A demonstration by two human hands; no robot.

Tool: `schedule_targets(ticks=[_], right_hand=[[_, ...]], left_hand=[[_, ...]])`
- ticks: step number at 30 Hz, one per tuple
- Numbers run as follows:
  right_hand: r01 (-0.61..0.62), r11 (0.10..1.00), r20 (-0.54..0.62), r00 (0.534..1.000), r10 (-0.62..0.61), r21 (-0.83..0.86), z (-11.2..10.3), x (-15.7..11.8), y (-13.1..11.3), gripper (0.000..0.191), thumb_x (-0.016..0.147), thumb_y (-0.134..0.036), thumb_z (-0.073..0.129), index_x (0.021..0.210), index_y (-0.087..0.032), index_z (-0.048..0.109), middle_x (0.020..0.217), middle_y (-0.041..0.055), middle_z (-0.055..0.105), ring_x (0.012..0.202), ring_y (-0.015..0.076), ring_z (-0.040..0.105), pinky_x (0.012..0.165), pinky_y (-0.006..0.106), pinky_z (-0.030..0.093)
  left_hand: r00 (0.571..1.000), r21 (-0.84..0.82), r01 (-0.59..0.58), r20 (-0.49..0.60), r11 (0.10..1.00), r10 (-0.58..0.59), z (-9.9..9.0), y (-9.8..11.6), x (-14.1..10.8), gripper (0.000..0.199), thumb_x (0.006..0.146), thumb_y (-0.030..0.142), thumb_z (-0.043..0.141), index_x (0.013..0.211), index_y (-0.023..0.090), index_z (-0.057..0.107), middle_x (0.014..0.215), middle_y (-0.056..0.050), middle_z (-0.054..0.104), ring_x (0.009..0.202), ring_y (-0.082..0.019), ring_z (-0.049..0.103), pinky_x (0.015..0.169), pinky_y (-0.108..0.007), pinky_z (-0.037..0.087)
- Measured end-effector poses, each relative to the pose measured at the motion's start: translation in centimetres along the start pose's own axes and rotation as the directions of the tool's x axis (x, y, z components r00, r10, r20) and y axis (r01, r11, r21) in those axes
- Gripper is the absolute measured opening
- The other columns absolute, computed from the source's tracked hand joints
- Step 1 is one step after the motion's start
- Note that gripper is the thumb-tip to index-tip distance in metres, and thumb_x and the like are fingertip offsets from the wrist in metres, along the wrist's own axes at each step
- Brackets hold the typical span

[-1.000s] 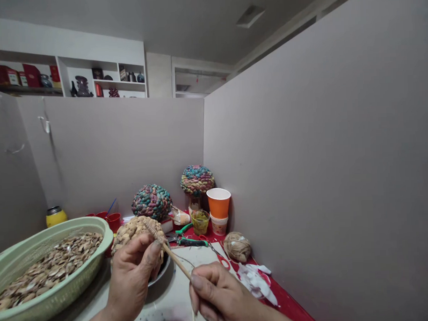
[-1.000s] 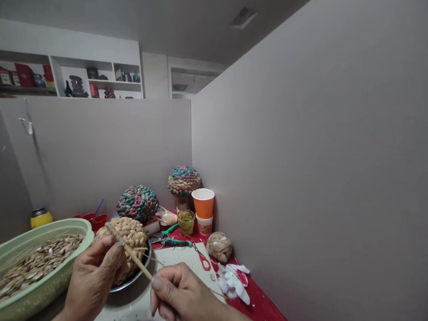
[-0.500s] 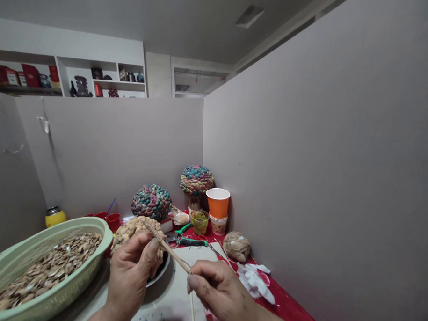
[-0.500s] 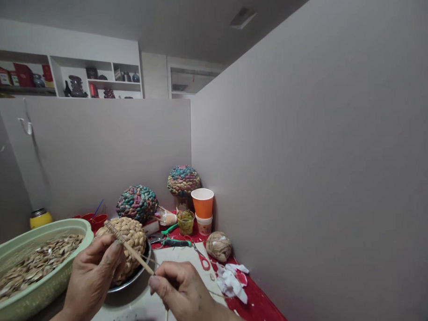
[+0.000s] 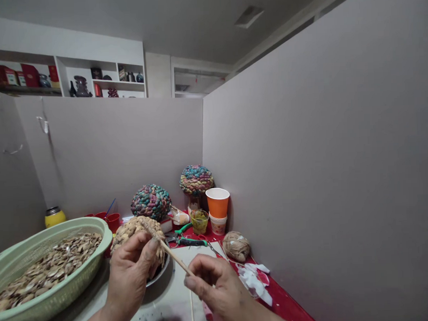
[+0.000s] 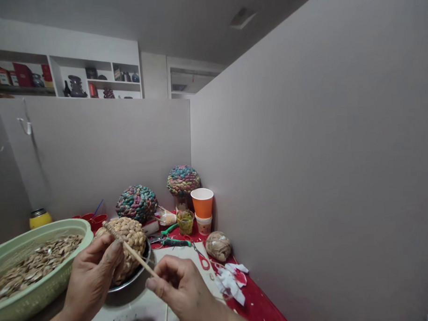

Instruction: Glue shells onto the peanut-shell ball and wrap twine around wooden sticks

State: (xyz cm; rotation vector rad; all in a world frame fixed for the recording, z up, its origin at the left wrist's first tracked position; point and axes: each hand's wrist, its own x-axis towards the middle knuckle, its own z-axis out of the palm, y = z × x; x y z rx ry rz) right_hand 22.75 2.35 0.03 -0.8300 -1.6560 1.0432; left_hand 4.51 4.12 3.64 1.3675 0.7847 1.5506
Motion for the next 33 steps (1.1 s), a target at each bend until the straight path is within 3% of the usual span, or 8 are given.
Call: schedule_targets(ticks=[3,9,18,20,25,33], right_hand=[[0.059,0.993,-0.022,0.998,-0.061,-0.099,0.10,-0.15,-0.18,0.045,0.086,-0.054,0.057,0.064,-0.015,0.053,0.055,-0.0040,0.043,0.053,0.0083,0.037,0.049,0.021,0.028],[-0.092,0.993,0.078,0.993,0.087,0.071,-0.02,-0.28,-0.33,0.049,0.083,-0.062,0.056,0.070,-0.014,0.057,0.046,-0.0064,0.040,0.041,0.0058,0.033,0.040,0.019,0.023],[-0.240,0.942,0.263,0.949,0.175,0.237,-0.05,-0.17,-0.35,0.057,0.082,-0.069,0.052,0.066,-0.014,0.056,0.042,-0.0080,0.040,0.031,0.0030,0.028,0.032,0.017,0.020],[-0.229,0.944,0.236,0.956,0.173,0.238,0.06,-0.13,-0.28,0.054,0.082,-0.066,0.053,0.070,-0.013,0.057,0.044,-0.0076,0.041,0.033,0.0033,0.028,0.033,0.017,0.020],[0.003,0.998,-0.012,1.000,-0.002,0.070,0.32,-0.11,-0.15,0.042,0.078,-0.053,0.068,0.070,-0.014,0.054,0.057,-0.0051,0.045,0.050,0.0054,0.037,0.046,0.018,0.029],[-0.086,0.989,0.093,0.993,0.075,0.124,0.34,-0.33,-0.12,0.047,0.082,-0.060,0.059,0.071,-0.015,0.054,0.046,-0.0072,0.041,0.039,0.0045,0.034,0.040,0.018,0.026]], left_hand=[[1.000,0.014,-0.009,-0.007,1.000,0.009,-0.04,0.04,0.04,0.034,0.077,0.045,0.070,0.064,0.015,0.058,0.049,0.006,0.039,0.044,-0.006,0.031,0.040,-0.016,0.027],[0.997,-0.002,-0.056,0.044,0.998,0.056,-0.41,-0.39,0.03,0.029,0.081,0.040,0.067,0.069,0.015,0.060,0.051,0.005,0.042,0.046,-0.006,0.034,0.042,-0.017,0.029],[0.998,-0.054,-0.045,0.043,0.998,0.047,-0.43,-0.79,-0.28,0.027,0.082,0.038,0.067,0.070,0.015,0.061,0.051,0.005,0.041,0.046,-0.006,0.033,0.042,-0.017,0.030],[0.999,-0.040,-0.046,0.025,0.998,0.047,-0.32,-0.62,-0.26,0.027,0.082,0.039,0.067,0.071,0.015,0.062,0.051,0.005,0.042,0.046,-0.006,0.034,0.043,-0.017,0.030],[0.998,0.000,-0.066,-0.010,0.998,0.066,0.01,-0.08,-0.07,0.028,0.079,0.042,0.069,0.072,0.015,0.063,0.049,0.005,0.042,0.044,-0.006,0.033,0.040,-0.016,0.028],[0.996,0.012,-0.094,-0.006,0.995,0.094,-0.13,-0.22,-0.14,0.030,0.080,0.041,0.069,0.067,0.015,0.061,0.050,0.005,0.044,0.044,-0.006,0.034,0.040,-0.016,0.029]])
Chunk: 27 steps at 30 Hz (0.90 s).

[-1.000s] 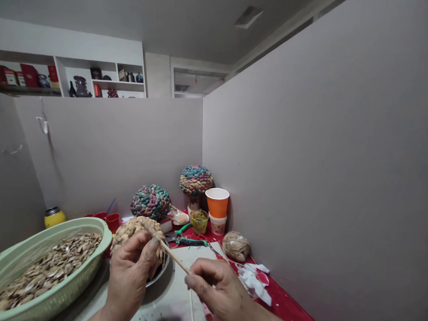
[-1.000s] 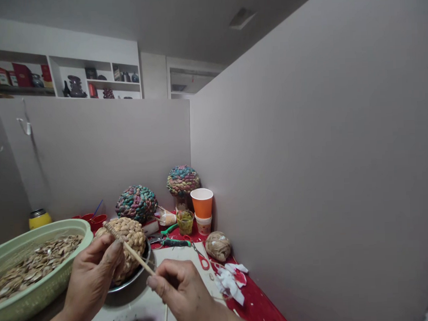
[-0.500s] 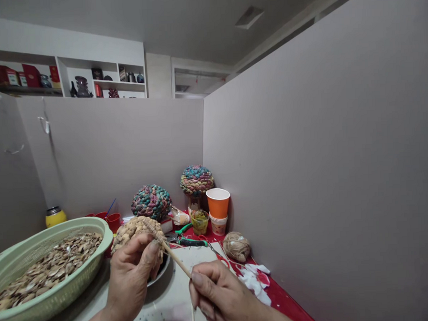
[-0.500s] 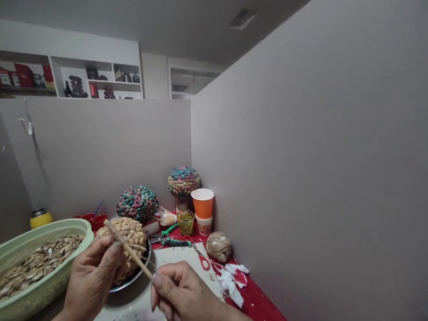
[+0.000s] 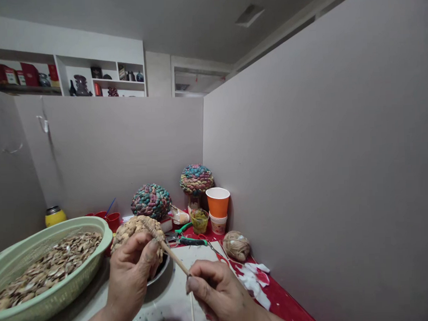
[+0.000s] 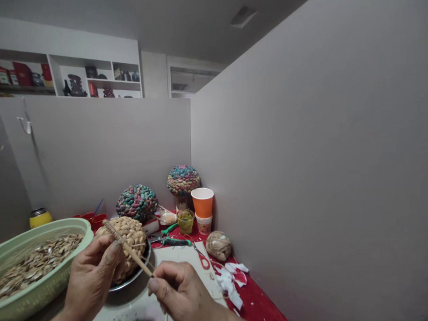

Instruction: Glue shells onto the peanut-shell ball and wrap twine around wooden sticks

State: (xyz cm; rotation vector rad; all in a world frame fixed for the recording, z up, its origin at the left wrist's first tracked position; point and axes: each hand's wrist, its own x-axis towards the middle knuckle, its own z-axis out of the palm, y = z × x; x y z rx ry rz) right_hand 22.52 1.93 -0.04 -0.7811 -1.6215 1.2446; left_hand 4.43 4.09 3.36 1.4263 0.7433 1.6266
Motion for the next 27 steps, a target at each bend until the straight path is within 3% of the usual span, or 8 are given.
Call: schedule_targets(ticks=[11,15,17,23,27], right_hand=[[-0.177,0.970,0.183,0.972,0.146,0.169,0.0,0.0,-0.2,0.053,0.080,-0.066,0.056,0.073,-0.014,0.056,0.043,-0.0077,0.042,0.032,0.0034,0.027,0.032,0.017,0.018],[0.013,1.000,-0.051,0.999,-0.013,0.001,0.2,0.3,0.1,0.041,0.077,-0.053,0.069,0.073,-0.014,0.055,0.056,-0.0060,0.044,0.048,0.0046,0.035,0.044,0.017,0.027],[0.070,0.995,-0.094,0.993,-0.076,-0.064,0.3,0.3,0.1,0.042,0.079,-0.052,0.067,0.067,-0.015,0.052,0.056,-0.0054,0.043,0.050,0.0052,0.036,0.046,0.017,0.028],[-0.081,0.993,0.037,0.996,0.078,0.084,0.1,0.0,-0.7,0.047,0.080,-0.060,0.061,0.072,-0.014,0.056,0.044,-0.0080,0.041,0.036,0.0039,0.032,0.037,0.017,0.023],[-0.103,0.983,0.111,0.990,0.087,0.150,-0.3,0.0,-0.3,0.050,0.079,-0.062,0.061,0.072,-0.013,0.058,0.040,-0.0087,0.041,0.031,0.0023,0.028,0.032,0.015,0.020]], left_hand=[[0.997,-0.046,0.055,0.049,0.997,-0.053,-0.5,-1.1,0.0,0.027,0.084,0.037,0.066,0.070,0.015,0.059,0.052,0.006,0.041,0.046,-0.005,0.033,0.042,-0.016,0.028],[0.997,-0.063,0.072,0.019,0.995,-0.071,-0.2,-1.0,0.1,0.029,0.082,0.039,0.067,0.069,0.016,0.057,0.051,0.007,0.040,0.045,-0.005,0.031,0.041,-0.015,0.027],[0.996,-0.061,0.088,0.025,0.994,-0.087,-0.2,-0.9,0.3,0.029,0.081,0.039,0.068,0.068,0.015,0.057,0.051,0.006,0.041,0.045,-0.005,0.032,0.041,-0.016,0.028],[0.996,-0.029,0.034,0.081,0.999,-0.032,-0.6,-0.6,0.3,0.024,0.082,0.037,0.067,0.074,0.015,0.063,0.052,0.004,0.046,0.046,-0.007,0.037,0.044,-0.017,0.032],[0.996,-0.025,0.020,0.082,0.999,-0.018,-0.7,-0.6,0.0,0.024,0.082,0.036,0.067,0.071,0.015,0.063,0.052,0.004,0.046,0.047,-0.007,0.037,0.044,-0.018,0.032]])
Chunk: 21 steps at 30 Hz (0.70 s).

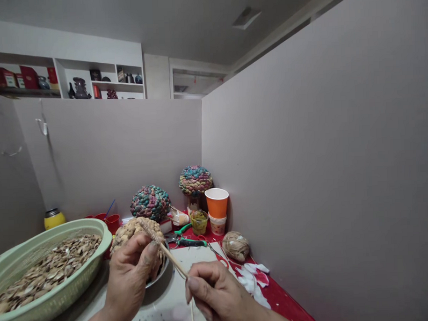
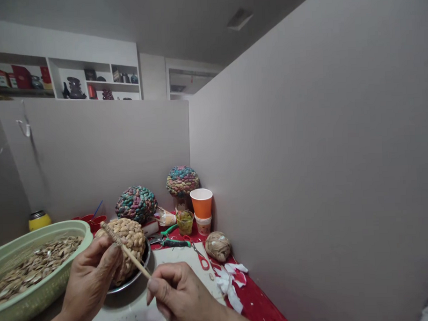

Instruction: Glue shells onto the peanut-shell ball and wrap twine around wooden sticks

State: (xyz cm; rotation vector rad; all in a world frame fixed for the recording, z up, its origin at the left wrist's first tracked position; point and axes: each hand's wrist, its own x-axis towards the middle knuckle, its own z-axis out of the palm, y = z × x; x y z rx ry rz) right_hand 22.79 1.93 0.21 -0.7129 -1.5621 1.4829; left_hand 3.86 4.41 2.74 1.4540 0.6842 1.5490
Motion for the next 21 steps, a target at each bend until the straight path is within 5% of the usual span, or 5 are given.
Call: schedule_targets(ticks=[5,7,12,21], right_hand=[[-0.106,0.986,0.134,0.987,0.089,0.129,-0.37,0.33,0.61,0.052,0.080,-0.065,0.058,0.071,-0.014,0.056,0.038,-0.0089,0.043,0.026,0.0026,0.026,0.027,0.015,0.018],[-0.082,0.994,0.078,0.994,0.076,0.079,-0.19,0.39,0.40,0.051,0.079,-0.065,0.059,0.075,-0.014,0.057,0.042,-0.0091,0.043,0.028,0.0026,0.028,0.030,0.015,0.020],[0.143,0.951,-0.180,0.964,-0.197,-0.275,0.37,0.35,-0.11,0.043,0.077,-0.054,0.068,0.069,-0.014,0.055,0.056,-0.0057,0.045,0.051,0.0058,0.037,0.048,0.018,0.028],[0.089,0.969,-0.107,0.987,-0.116,-0.229,0.24,0.25,0.66,0.050,0.085,-0.062,0.054,0.073,-0.013,0.060,0.044,-0.0071,0.041,0.038,0.0045,0.034,0.039,0.018,0.024]], left_hand=[[1.000,0.011,0.005,-0.013,1.000,-0.005,0.14,-0.31,-0.18,0.029,0.085,0.037,0.064,0.066,0.015,0.059,0.050,0.005,0.042,0.046,-0.006,0.035,0.043,-0.017,0.031],[0.999,-0.003,0.028,-0.022,1.000,-0.028,0.23,-0.26,-0.09,0.027,0.084,0.037,0.065,0.070,0.015,0.061,0.051,0.005,0.042,0.046,-0.006,0.034,0.043,-0.016,0.029],[0.997,-0.005,0.068,-0.042,0.998,-0.068,0.51,0.21,0.18,0.026,0.081,0.040,0.068,0.087,0.015,0.066,0.053,0.006,0.041,0.047,-0.006,0.032,0.042,-0.016,0.027],[0.999,-0.024,0.029,-0.035,0.999,-0.029,0.55,0.02,-0.16,0.026,0.081,0.038,0.067,0.072,0.015,0.064,0.050,0.004,0.045,0.045,-0.007,0.038,0.043,-0.018,0.032]])
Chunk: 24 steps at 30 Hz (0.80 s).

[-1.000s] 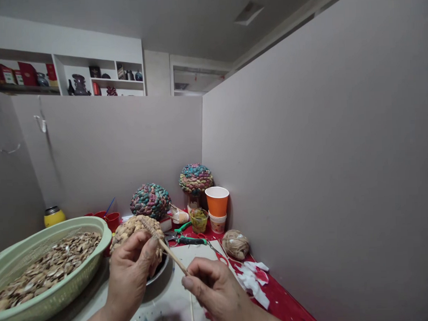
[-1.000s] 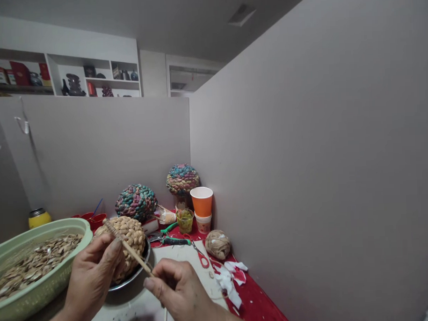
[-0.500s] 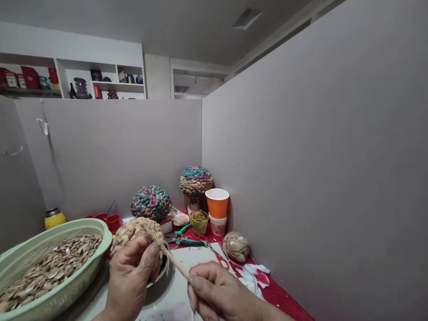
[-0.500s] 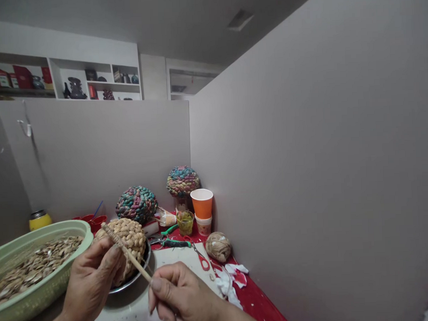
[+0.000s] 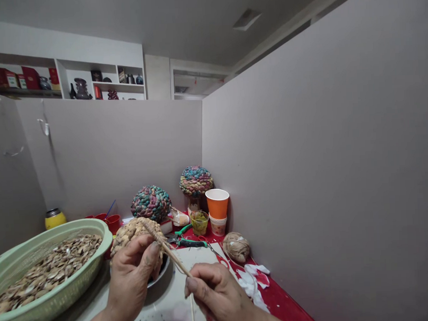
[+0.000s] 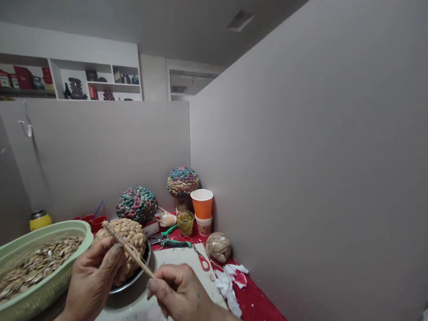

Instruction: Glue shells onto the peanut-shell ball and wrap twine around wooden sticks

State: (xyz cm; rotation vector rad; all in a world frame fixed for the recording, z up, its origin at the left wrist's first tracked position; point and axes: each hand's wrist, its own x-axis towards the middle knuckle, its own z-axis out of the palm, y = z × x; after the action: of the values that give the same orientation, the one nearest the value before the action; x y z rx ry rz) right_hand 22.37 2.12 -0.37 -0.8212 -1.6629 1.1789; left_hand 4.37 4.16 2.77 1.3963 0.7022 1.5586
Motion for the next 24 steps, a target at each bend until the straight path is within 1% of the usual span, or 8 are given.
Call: schedule_targets(ticks=[4,8,10,12,14,16,19,24], right_hand=[[-0.059,0.992,0.088,0.995,0.049,0.111,-0.13,-0.08,-0.09,0.053,0.082,-0.064,0.056,0.072,-0.012,0.061,0.042,-0.0079,0.041,0.034,0.0026,0.031,0.035,0.016,0.022],[-0.157,0.963,0.219,0.970,0.109,0.218,-0.43,0.02,-0.08,0.055,0.081,-0.067,0.056,0.069,-0.012,0.059,0.040,-0.0079,0.042,0.030,0.0022,0.028,0.030,0.015,0.019],[-0.188,0.955,0.243,0.961,0.130,0.230,-0.44,0.13,-0.05,0.056,0.081,-0.067,0.054,0.071,-0.012,0.059,0.041,-0.0076,0.043,0.030,0.0027,0.028,0.030,0.016,0.018],[-0.142,0.971,0.157,0.981,0.112,0.193,-0.30,0.22,-0.10,0.051,0.079,-0.064,0.060,0.076,-0.013,0.059,0.047,-0.0073,0.045,0.035,0.0030,0.030,0.034,0.016,0.021],[-0.036,0.994,-0.004,0.999,0.037,0.105,-0.10,0.30,-0.23,0.045,0.075,-0.057,0.069,0.076,-0.013,0.057,0.055,-0.0064,0.046,0.045,0.0040,0.034,0.042,0.016,0.026],[0.059,0.998,-0.113,0.992,-0.058,-0.002,0.07,0.33,-0.40,0.042,0.075,-0.053,0.071,0.069,-0.015,0.054,0.058,-0.0057,0.043,0.052,0.0057,0.035,0.048,0.018,0.028],[0.092,0.993,-0.117,0.988,-0.101,-0.076,0.13,0.29,-0.61,0.044,0.081,-0.054,0.063,0.062,-0.016,0.049,0.053,-0.0055,0.040,0.051,0.0073,0.034,0.048,0.021,0.027],[0.053,0.999,-0.070,0.996,-0.054,-0.010,0.09,0.12,-0.44,0.045,0.082,-0.057,0.061,0.065,-0.017,0.051,0.047,-0.0058,0.042,0.044,0.0067,0.036,0.043,0.020,0.027]], left_hand=[[1.000,0.034,-0.025,-0.008,0.999,0.026,0.03,0.05,-0.03,0.029,0.081,0.039,0.067,0.069,0.014,0.064,0.049,0.003,0.046,0.045,-0.007,0.039,0.044,-0.018,0.033],[1.000,0.038,-0.006,0.008,0.999,0.005,-0.05,0.16,-0.07,0.029,0.082,0.039,0.067,0.068,0.013,0.064,0.051,0.002,0.048,0.047,-0.007,0.039,0.044,-0.018,0.033],[1.000,0.028,0.001,0.018,1.000,-0.002,-0.12,0.11,-0.02,0.027,0.082,0.038,0.067,0.070,0.014,0.063,0.052,0.002,0.048,0.047,-0.007,0.039,0.044,-0.018,0.033],[1.000,0.007,0.011,0.013,1.000,-0.011,-0.19,-0.02,0.07,0.026,0.082,0.037,0.067,0.071,0.014,0.062,0.052,0.003,0.047,0.047,-0.007,0.039,0.044,-0.018,0.033],[1.000,-0.009,0.022,0.003,1.000,-0.022,-0.22,-0.16,0.19,0.024,0.082,0.037,0.067,0.073,0.015,0.061,0.052,0.004,0.046,0.046,-0.007,0.038,0.044,-0.017,0.032],[1.000,-0.006,0.022,-0.019,1.000,-0.023,-0.21,-0.25,0.27,0.025,0.081,0.037,0.068,0.073,0.015,0.061,0.051,0.005,0.045,0.045,-0.006,0.036,0.042,-0.017,0.031],[0.999,0.012,0.008,-0.033,1.000,-0.008,-0.20,-0.24,0.28,0.025,0.081,0.037,0.069,0.071,0.016,0.060,0.051,0.005,0.045,0.044,-0.006,0.036,0.041,-0.016,0.031],[1.000,0.035,-0.019,-0.015,0.999,0.020,-0.15,-0.06,0.17,0.026,0.082,0.037,0.067,0.068,0.016,0.061,0.050,0.004,0.045,0.045,-0.007,0.038,0.042,-0.018,0.033]])
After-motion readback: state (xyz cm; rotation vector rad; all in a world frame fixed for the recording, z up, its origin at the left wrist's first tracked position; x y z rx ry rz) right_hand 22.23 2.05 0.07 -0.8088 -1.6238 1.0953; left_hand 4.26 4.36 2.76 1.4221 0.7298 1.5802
